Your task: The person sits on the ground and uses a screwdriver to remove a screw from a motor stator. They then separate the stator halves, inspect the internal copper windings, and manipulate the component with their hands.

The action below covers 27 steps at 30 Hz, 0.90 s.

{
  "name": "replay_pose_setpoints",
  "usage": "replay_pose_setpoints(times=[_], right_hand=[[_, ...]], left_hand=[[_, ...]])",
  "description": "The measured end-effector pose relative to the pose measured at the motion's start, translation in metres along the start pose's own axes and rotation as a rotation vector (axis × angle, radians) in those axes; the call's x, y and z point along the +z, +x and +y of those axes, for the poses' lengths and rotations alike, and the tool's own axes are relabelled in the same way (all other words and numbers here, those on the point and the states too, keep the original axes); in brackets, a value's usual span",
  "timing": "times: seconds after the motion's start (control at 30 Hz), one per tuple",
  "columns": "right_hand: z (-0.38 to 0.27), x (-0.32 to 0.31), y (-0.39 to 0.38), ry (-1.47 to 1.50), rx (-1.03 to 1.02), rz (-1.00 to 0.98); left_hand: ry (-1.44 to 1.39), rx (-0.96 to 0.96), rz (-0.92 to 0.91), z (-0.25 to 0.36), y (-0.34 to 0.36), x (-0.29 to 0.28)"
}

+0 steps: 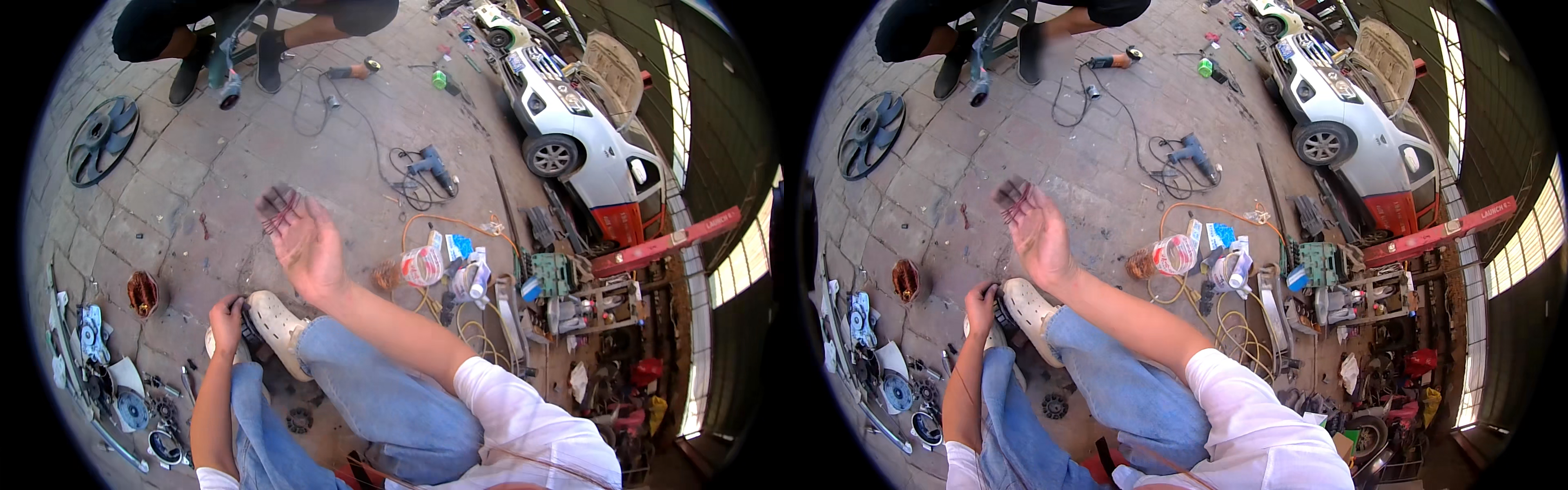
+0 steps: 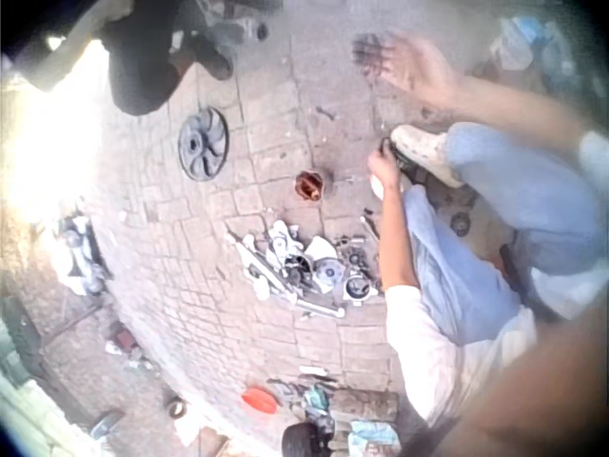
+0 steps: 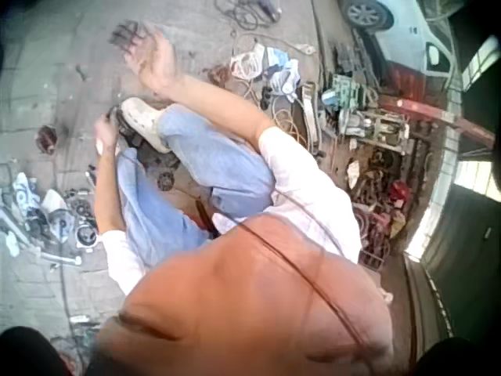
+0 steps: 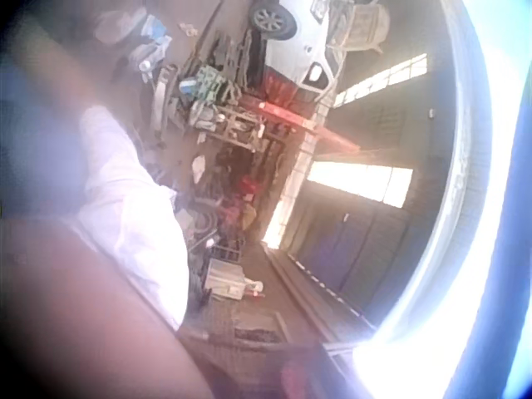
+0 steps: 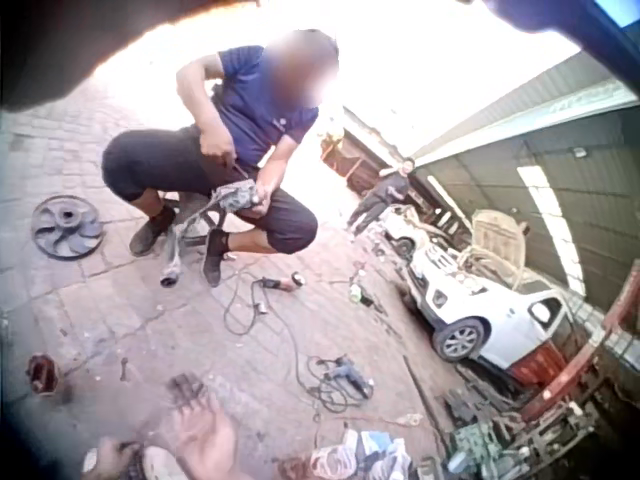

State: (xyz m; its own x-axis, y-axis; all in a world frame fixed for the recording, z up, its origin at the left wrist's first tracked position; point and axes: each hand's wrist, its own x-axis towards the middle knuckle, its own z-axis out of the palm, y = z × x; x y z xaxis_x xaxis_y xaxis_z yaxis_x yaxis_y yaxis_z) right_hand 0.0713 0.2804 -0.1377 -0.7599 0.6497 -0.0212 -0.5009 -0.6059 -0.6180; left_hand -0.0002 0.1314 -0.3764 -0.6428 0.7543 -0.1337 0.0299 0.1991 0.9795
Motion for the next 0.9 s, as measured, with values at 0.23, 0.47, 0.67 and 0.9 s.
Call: replay_pose_setpoints(times=[0.23,0.47,0.67,0.9], right_hand=[[-0.014,-0.059,0.008,-1.662,-0.241,-0.008],[-0.016,-0.086,-0.089,-1.847,0.694,-0.438],[0.011,-0.04,-0.088,-0.541,0.825,-0.445],[0.065,-0.054,-0.044,-0.264,0.288,0.1]], left_hand=[[-0.216,-0.084,-0.394,0.04,-0.04,-0.023],[-0.362,-0.114,-0.329,0.046,-0.064,-0.045],[-0.454,-0.153,-0.435,0.037,-0.056,-0.051],[-0.125,-0.041,-0.446,0.013,-0.071,-0.045]])
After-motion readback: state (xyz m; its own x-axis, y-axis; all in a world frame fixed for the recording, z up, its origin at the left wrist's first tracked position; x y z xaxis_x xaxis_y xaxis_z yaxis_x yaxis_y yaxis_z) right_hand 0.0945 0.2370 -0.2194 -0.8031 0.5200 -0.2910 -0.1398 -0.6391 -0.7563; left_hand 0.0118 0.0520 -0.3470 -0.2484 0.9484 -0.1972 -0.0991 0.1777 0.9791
